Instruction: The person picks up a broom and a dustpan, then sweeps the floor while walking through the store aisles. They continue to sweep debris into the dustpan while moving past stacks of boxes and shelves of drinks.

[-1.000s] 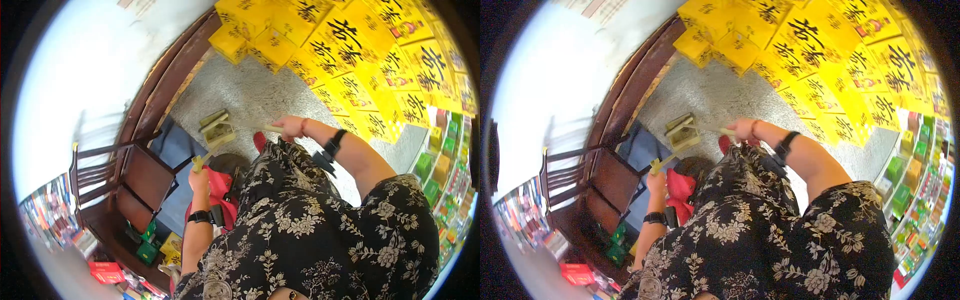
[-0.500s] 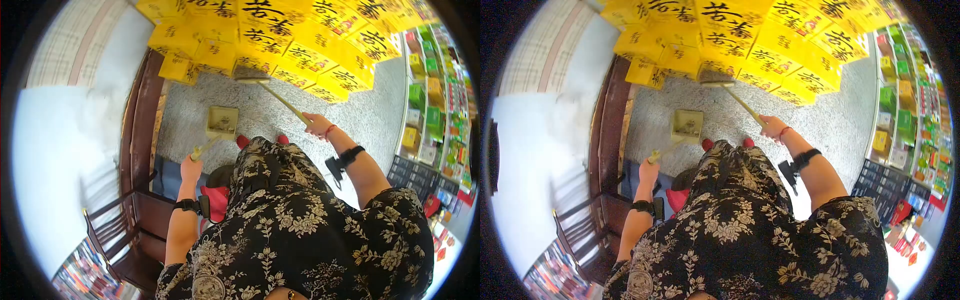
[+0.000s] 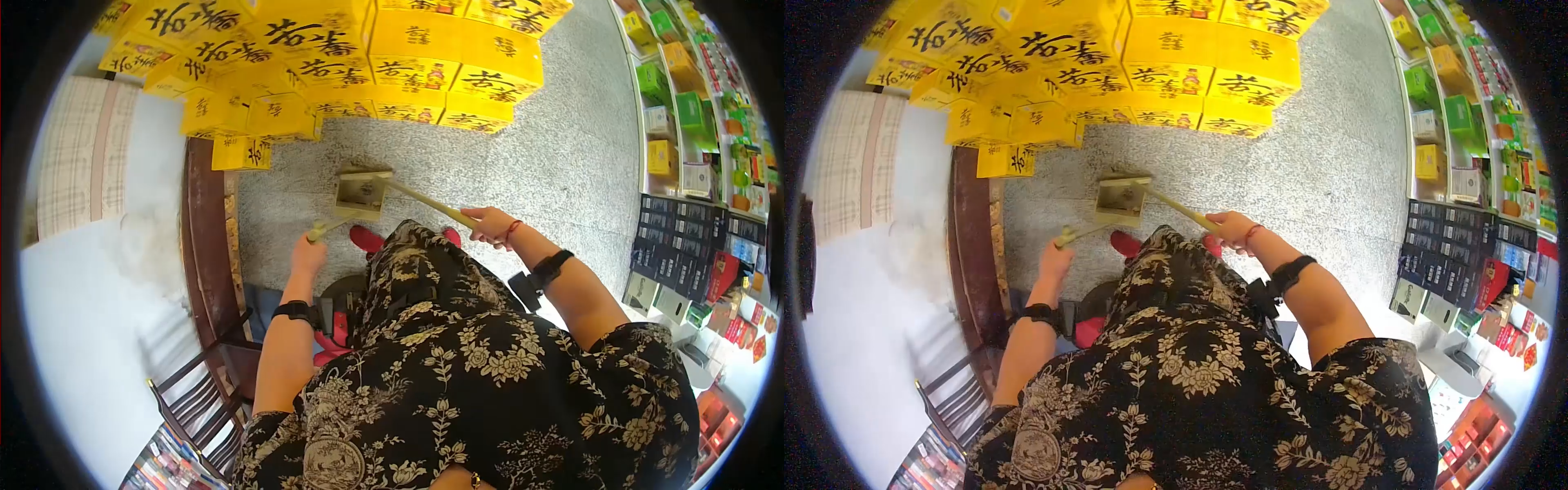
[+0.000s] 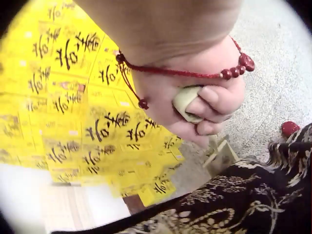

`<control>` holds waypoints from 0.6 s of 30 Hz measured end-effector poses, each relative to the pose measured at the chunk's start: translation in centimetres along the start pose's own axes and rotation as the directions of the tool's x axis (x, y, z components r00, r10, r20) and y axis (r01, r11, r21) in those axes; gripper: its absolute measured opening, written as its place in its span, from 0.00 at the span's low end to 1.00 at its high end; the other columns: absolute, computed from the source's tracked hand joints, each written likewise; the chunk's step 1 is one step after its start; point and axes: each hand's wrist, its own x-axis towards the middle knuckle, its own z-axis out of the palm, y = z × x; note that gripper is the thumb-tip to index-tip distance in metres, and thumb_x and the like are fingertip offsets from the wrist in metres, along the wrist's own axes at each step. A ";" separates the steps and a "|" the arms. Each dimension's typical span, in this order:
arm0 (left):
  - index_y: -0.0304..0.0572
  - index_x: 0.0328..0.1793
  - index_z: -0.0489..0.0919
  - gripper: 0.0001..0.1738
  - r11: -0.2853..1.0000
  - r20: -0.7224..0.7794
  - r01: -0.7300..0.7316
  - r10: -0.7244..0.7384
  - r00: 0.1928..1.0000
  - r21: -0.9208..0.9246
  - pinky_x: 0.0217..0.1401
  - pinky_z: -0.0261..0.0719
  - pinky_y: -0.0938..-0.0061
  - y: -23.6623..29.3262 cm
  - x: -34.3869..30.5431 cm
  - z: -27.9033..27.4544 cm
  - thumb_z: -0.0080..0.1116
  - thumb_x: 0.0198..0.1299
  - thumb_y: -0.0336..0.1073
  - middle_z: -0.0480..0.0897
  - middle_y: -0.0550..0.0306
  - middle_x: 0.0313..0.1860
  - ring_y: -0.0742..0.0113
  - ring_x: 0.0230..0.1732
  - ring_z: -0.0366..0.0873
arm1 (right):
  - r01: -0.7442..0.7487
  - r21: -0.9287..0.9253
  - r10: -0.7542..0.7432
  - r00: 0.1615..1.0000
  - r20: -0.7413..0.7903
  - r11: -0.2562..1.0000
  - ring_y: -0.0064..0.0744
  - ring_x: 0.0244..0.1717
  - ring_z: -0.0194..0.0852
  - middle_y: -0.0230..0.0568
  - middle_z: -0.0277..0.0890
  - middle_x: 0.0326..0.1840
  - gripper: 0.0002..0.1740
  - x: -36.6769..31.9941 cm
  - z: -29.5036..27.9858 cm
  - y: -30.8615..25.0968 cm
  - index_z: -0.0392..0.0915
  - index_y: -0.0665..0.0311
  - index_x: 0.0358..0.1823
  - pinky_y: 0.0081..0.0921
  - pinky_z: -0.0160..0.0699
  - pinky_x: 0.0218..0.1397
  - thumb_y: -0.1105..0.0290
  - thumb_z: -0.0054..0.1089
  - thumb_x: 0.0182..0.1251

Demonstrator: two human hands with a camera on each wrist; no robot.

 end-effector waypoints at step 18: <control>0.39 0.42 0.76 0.16 0.898 0.161 -0.303 0.263 0.951 0.319 0.41 0.71 0.59 12.5 -4.8 13.1 0.50 0.47 0.38 0.79 0.44 0.35 0.45 0.38 0.75 | 0.045 0.331 0.078 0.934 -0.348 0.943 0.24 0.15 0.57 0.31 0.62 0.20 0.40 1.7 -13.8 23.1 0.56 0.49 0.69 0.24 0.59 0.13 0.77 0.56 0.51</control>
